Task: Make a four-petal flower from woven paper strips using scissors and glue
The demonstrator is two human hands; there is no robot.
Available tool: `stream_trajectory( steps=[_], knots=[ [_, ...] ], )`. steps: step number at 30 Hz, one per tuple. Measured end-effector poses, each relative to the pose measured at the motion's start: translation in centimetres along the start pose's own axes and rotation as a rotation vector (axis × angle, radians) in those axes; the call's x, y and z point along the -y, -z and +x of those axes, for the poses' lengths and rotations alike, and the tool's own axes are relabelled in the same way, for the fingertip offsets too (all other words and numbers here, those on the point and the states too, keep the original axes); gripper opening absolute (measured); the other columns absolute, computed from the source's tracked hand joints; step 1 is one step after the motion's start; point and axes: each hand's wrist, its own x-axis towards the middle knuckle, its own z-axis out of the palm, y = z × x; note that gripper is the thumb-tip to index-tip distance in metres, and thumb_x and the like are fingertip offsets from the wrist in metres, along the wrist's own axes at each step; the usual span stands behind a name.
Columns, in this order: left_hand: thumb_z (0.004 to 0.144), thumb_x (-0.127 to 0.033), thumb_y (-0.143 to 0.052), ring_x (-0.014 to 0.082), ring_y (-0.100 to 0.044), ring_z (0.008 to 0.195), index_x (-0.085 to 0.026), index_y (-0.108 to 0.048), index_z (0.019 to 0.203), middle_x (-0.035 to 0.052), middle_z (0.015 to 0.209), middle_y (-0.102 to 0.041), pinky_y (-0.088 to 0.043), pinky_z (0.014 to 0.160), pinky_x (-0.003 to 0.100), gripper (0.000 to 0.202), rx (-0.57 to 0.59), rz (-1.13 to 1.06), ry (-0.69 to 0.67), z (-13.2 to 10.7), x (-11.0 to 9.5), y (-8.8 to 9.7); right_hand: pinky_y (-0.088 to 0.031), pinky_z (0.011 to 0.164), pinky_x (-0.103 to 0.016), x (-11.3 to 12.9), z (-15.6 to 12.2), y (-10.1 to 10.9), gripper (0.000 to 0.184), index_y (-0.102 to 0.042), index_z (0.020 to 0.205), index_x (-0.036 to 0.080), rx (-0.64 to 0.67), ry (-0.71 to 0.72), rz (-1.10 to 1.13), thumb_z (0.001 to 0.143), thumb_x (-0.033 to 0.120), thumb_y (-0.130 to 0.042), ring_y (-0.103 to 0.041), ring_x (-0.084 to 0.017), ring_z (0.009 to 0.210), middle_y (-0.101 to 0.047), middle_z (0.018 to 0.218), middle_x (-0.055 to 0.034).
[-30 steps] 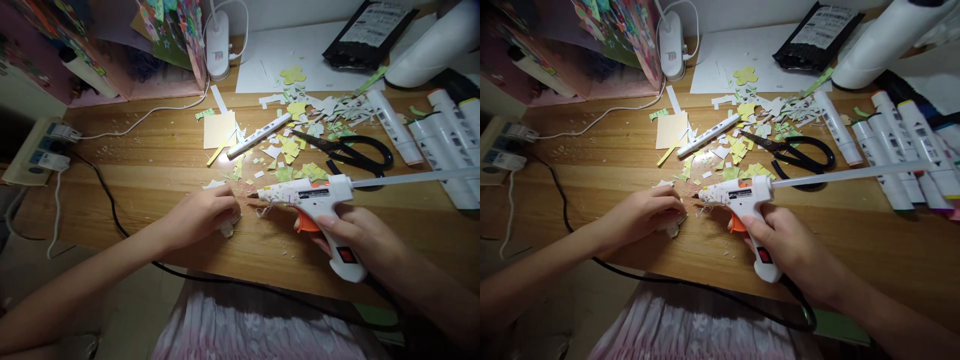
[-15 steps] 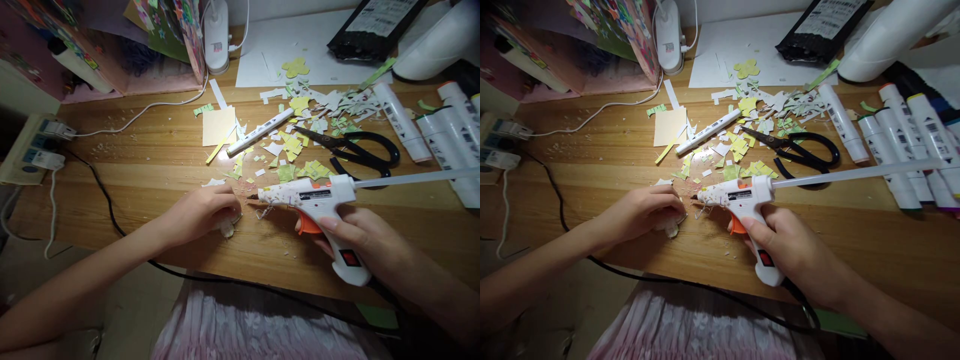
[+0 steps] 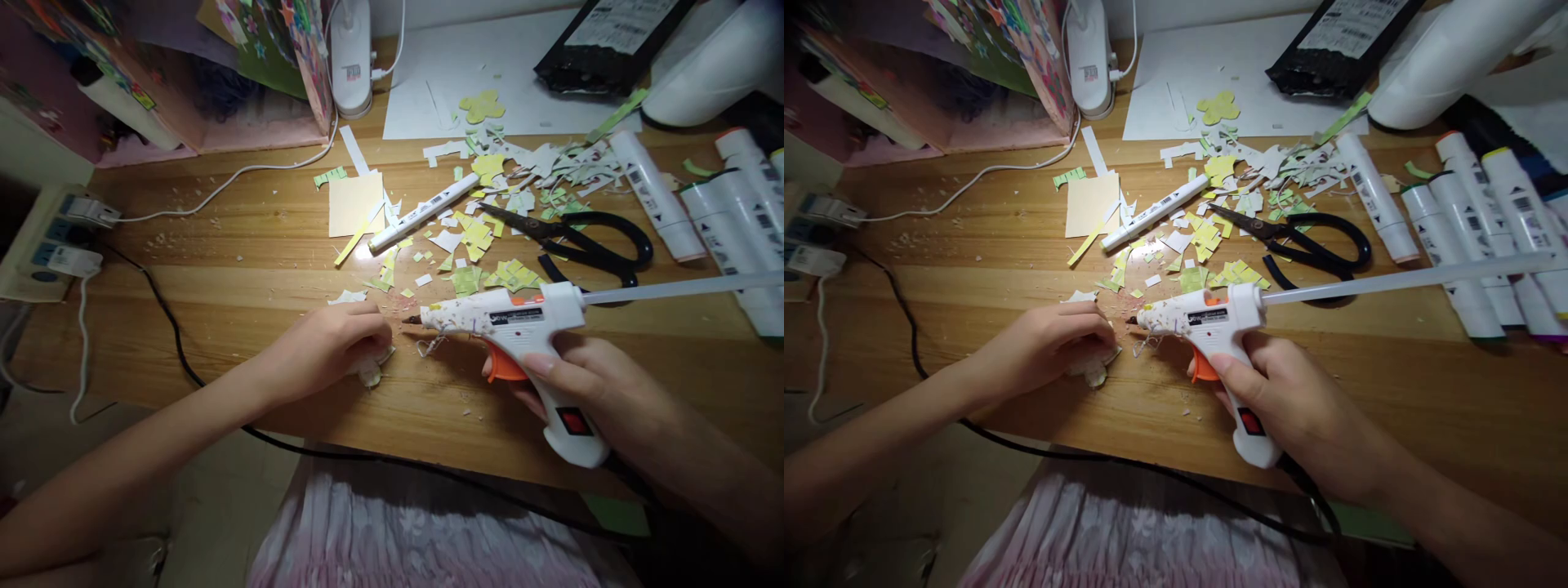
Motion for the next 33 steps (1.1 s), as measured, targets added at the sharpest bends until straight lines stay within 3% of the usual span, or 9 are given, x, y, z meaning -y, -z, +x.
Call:
stream_trajectory(
  steps=[7,14,23,33],
  knots=[
    [0.087,-0.013,-0.05,0.0117,-0.055,0.074,-0.015,-0.062,0.083,0.0027,0.082,-0.06,-0.042,0.066,0.023,0.013,-0.037,0.019,-0.03,-0.3,0.0,-0.1,-0.03,0.041,-0.024,-0.3,0.1,0.2,0.043,-0.056,0.063,0.02,-0.026,0.035,-0.076,0.077,0.06,-0.048,-0.041,-0.012,0.046,-0.047,0.05,0.0021],
    [0.088,-0.014,-0.049,0.0122,-0.059,0.075,-0.015,-0.063,0.083,0.0047,0.083,-0.065,-0.047,0.068,0.022,0.014,-0.142,0.016,-0.069,-1.0,0.2,-0.7,-0.038,0.046,-0.026,-0.3,0.0,-0.7,0.038,-0.059,0.066,0.02,0.022,0.138,-0.157,0.081,0.052,-0.049,-0.049,-0.016,0.055,-0.056,0.059,-0.0007],
    [0.088,-0.013,-0.049,0.0121,-0.059,0.076,-0.015,-0.062,0.084,0.0049,0.085,-0.065,-0.047,0.068,0.023,0.014,-0.15,0.005,-0.082,-1.1,0.3,-0.8,-0.036,0.046,-0.027,-0.1,0.3,-0.9,0.042,-0.061,0.063,0.02,0.057,0.168,-0.24,0.085,0.051,-0.043,-0.047,-0.016,0.052,-0.052,0.057,-0.0008],
    [0.089,-0.015,-0.048,0.0122,-0.059,0.076,-0.016,-0.063,0.084,0.0046,0.084,-0.065,-0.046,0.068,0.023,0.016,-0.149,-0.002,-0.08,-1.2,0.5,-0.9,-0.034,0.048,-0.028,-0.2,0.5,-0.9,0.047,-0.052,0.055,0.02,0.052,0.219,-0.307,0.086,0.053,-0.039,-0.045,-0.016,0.052,-0.048,0.055,-0.0002]
  ],
)
